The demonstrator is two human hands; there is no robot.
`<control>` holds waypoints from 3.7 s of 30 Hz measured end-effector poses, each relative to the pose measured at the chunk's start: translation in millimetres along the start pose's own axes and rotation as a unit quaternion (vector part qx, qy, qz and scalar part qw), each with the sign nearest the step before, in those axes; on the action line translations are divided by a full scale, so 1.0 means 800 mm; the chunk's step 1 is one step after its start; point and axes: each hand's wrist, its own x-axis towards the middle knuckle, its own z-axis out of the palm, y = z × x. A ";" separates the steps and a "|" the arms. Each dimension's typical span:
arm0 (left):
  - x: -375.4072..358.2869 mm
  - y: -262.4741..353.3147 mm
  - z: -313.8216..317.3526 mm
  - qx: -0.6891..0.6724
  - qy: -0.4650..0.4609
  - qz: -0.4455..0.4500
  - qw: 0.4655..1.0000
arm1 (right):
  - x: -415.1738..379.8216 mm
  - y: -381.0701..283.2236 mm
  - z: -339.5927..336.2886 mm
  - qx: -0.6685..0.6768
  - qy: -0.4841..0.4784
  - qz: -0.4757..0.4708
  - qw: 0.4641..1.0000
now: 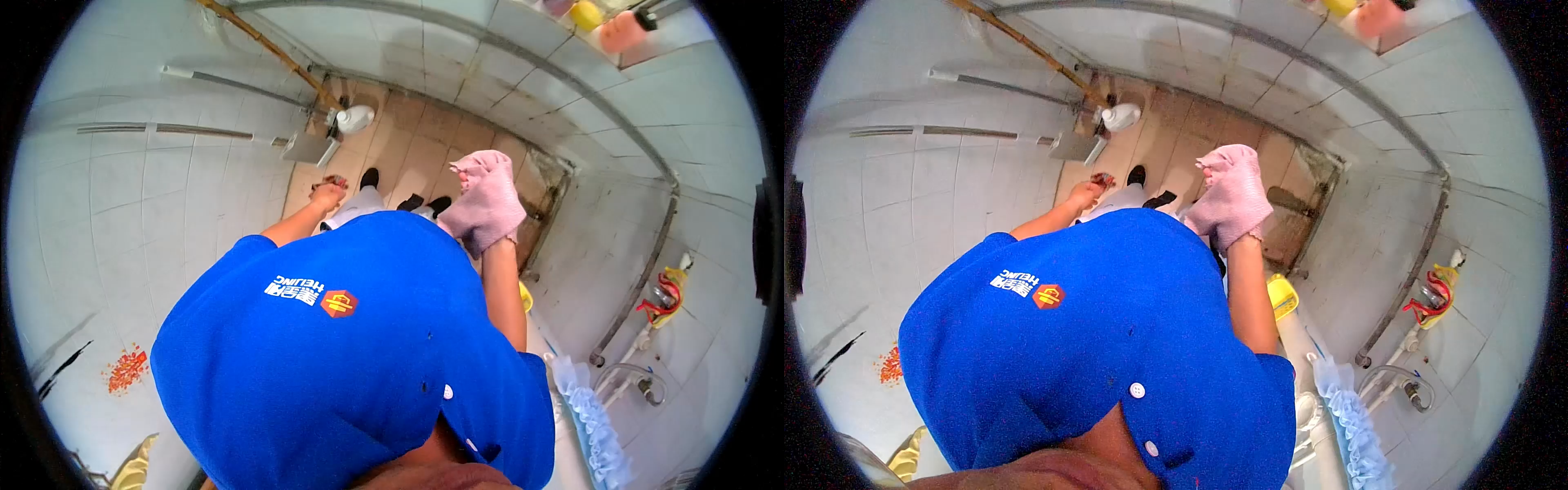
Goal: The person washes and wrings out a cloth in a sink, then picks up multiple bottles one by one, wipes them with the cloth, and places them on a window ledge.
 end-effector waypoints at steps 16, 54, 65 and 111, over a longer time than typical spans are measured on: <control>0.303 -0.004 -0.040 0.361 0.056 0.251 0.897 | 0.045 0.233 0.129 -0.003 0.089 0.080 0.993; -0.021 0.217 0.041 0.502 -0.212 0.581 0.605 | 0.041 0.200 0.113 -0.638 -0.057 -0.175 0.748; -0.286 0.349 0.004 0.319 -0.046 0.755 0.570 | -0.055 0.025 0.087 -0.307 0.029 -0.262 0.915; -0.272 0.373 -0.071 -0.135 -0.317 0.496 0.797 | -0.071 -0.160 0.209 -0.554 0.322 -0.265 0.721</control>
